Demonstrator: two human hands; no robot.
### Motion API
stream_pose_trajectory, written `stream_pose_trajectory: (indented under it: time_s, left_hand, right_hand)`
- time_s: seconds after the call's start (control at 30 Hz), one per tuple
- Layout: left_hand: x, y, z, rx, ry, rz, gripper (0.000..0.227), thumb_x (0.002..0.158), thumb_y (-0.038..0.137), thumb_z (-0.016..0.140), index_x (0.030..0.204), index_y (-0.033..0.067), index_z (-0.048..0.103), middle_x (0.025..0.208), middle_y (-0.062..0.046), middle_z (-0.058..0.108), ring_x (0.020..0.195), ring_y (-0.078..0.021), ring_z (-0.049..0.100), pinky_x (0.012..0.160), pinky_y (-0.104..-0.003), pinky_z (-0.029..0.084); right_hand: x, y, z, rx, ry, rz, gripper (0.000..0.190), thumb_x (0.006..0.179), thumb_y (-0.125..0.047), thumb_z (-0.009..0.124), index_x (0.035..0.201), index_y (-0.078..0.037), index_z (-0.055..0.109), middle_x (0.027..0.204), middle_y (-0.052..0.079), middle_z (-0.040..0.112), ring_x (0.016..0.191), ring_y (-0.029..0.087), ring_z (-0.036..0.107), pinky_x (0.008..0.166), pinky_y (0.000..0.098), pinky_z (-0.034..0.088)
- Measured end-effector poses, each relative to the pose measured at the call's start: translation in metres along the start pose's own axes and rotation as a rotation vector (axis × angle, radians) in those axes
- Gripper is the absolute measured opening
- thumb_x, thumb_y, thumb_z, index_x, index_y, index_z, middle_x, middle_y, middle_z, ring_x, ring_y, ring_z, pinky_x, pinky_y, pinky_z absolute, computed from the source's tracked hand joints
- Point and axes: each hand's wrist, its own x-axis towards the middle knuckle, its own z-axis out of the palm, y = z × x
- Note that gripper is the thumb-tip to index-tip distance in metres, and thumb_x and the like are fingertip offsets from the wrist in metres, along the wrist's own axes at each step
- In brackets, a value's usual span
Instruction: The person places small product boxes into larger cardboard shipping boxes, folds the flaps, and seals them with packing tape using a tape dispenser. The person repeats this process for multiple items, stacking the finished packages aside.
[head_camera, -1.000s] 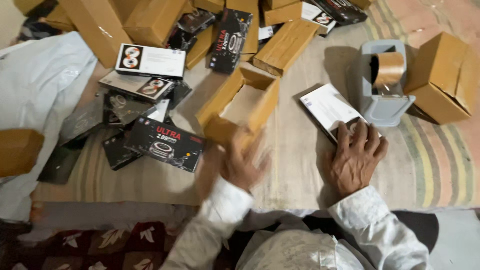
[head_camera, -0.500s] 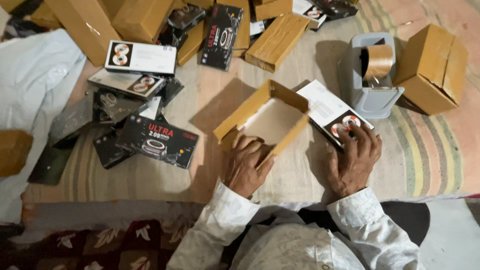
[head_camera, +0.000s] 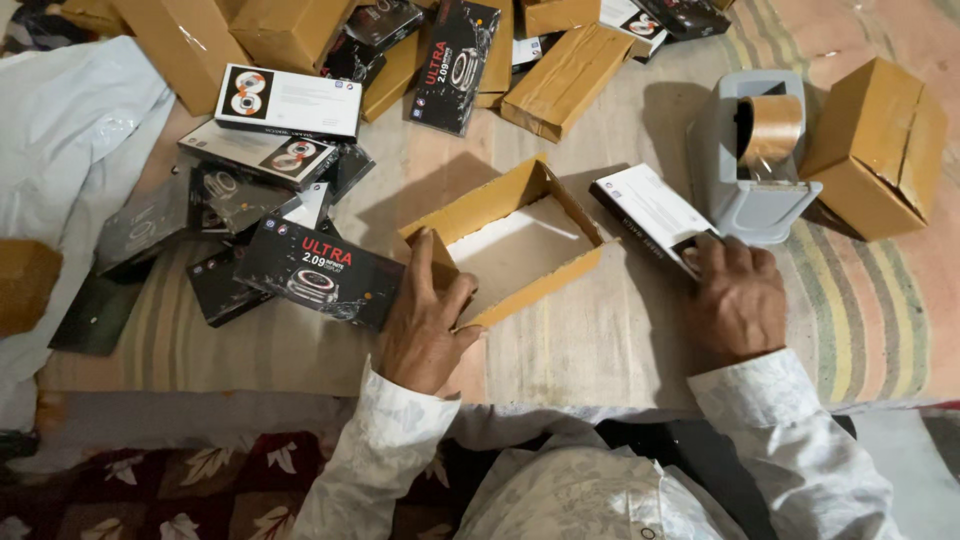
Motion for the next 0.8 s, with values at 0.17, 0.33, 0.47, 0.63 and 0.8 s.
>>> stream_pose_trajectory:
  time_s: [0.17,0.33,0.47,0.63,0.8]
  left_hand:
    - [-0.004,-0.001,0.004,0.084,-0.024,-0.049,0.056,0.067,0.017,0.09,0.108,0.0088,0.053,0.157,-0.025,0.029,0.136,-0.0528,0.04,0.106,-0.054,0.043]
    - [0.005,0.0,0.017,-0.123,-0.155,-0.081,0.056,0.071,0.004,0.084,0.115,0.0052,0.049,0.164,-0.025,0.025,0.119,-0.0524,0.057,0.093,-0.052,0.053]
    - [0.011,0.016,0.027,-0.242,-0.07,-0.002,0.056,0.071,0.006,0.085,0.111,0.0043,0.046,0.162,-0.022,0.033,0.116,-0.0494,0.06,0.082,-0.05,0.056]
    - [0.011,0.028,0.026,-0.26,-0.124,-0.038,0.053,0.079,0.009,0.085,0.116,0.0069,0.047,0.132,-0.019,0.056,0.109,-0.0459,0.063,0.082,-0.051,0.053]
    - [0.011,0.03,0.036,-0.373,-0.073,0.06,0.056,0.076,0.007,0.086,0.112,0.0063,0.044,0.124,-0.019,0.059,0.105,-0.0434,0.066,0.081,-0.049,0.053]
  right_hand:
    - [-0.011,0.047,-0.039,0.705,-0.038,0.253,0.037,0.092,-0.022,0.078,0.122,-0.001,0.071,0.101,0.017,0.075,0.089,0.026,0.072,0.078,0.0346,0.054]
    - [-0.01,0.064,-0.096,1.513,-0.026,0.552,0.042,0.093,-0.02,0.075,0.126,0.002,0.061,0.111,0.011,0.073,0.096,0.017,0.073,0.09,0.0308,0.059]
    - [-0.009,0.047,-0.134,1.351,-0.03,0.374,0.047,0.095,-0.014,0.065,0.138,-0.001,0.048,0.117,0.017,0.067,0.101,0.02,0.072,0.094,0.0355,0.06]
    - [0.003,-0.003,-0.15,1.108,-0.183,0.385,0.039,0.096,-0.015,0.066,0.128,0.005,0.056,0.106,0.021,0.069,0.093,0.021,0.068,0.08,0.0329,0.056]
    - [0.041,-0.035,-0.124,1.112,-0.318,0.273,0.039,0.097,-0.021,0.063,0.127,0.002,0.058,0.1,0.02,0.071,0.085,0.019,0.064,0.069,0.0317,0.051]
